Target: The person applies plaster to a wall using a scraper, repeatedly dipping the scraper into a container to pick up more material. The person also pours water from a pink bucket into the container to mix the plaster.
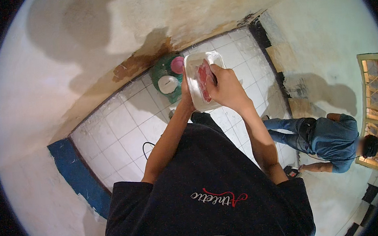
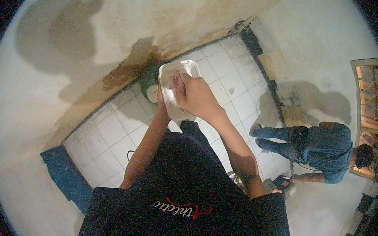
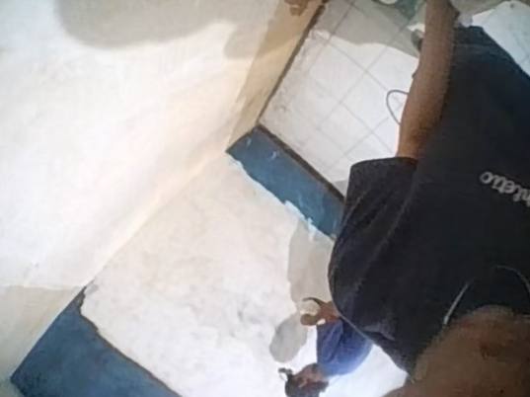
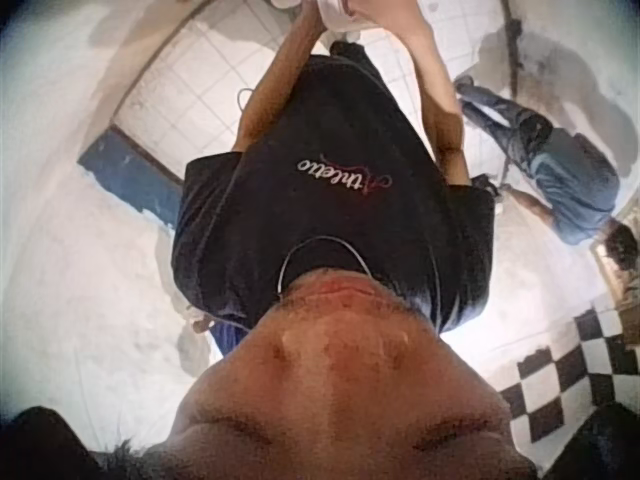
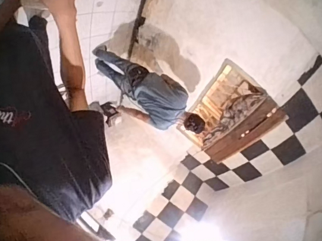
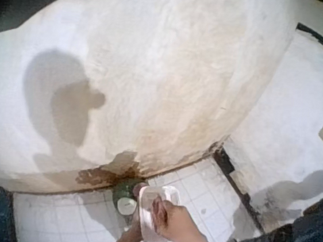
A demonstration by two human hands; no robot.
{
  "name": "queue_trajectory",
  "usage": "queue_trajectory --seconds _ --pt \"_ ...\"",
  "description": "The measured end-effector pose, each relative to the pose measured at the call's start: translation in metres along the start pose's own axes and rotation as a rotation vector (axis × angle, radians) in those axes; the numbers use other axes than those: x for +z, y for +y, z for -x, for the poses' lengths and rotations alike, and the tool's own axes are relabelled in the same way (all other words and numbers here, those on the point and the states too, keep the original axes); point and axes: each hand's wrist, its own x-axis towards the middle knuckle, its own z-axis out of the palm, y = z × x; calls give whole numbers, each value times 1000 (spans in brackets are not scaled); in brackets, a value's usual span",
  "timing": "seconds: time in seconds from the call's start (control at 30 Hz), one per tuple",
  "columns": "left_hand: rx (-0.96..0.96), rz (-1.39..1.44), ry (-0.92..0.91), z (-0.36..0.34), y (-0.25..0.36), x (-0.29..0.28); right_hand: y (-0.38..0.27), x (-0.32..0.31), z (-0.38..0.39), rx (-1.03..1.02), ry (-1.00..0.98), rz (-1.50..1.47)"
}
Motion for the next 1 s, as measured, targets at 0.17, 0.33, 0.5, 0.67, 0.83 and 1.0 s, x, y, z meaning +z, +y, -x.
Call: queue_trajectory --seconds 0.17,0.33,0.5,0.67,0.83,1.0 --pt "14 2 54 -1 -4 -2 4 -7 -1 69 -10 -25" --pt "0 21 8 -3 -3 2 15 -13 4 8 92 -95" --pt "-76 139 -75 5 3 4 14 -14 6 -41 64 -71" --pt "10 25 43 6 2 18 17 -19 17 165 29 -64" --pt "-31 71 -34 1 -3 -8 18 2 20 110 84 -126" --pt "-37 161 47 1 -3 -1 8 -13 14 108 199 -94"
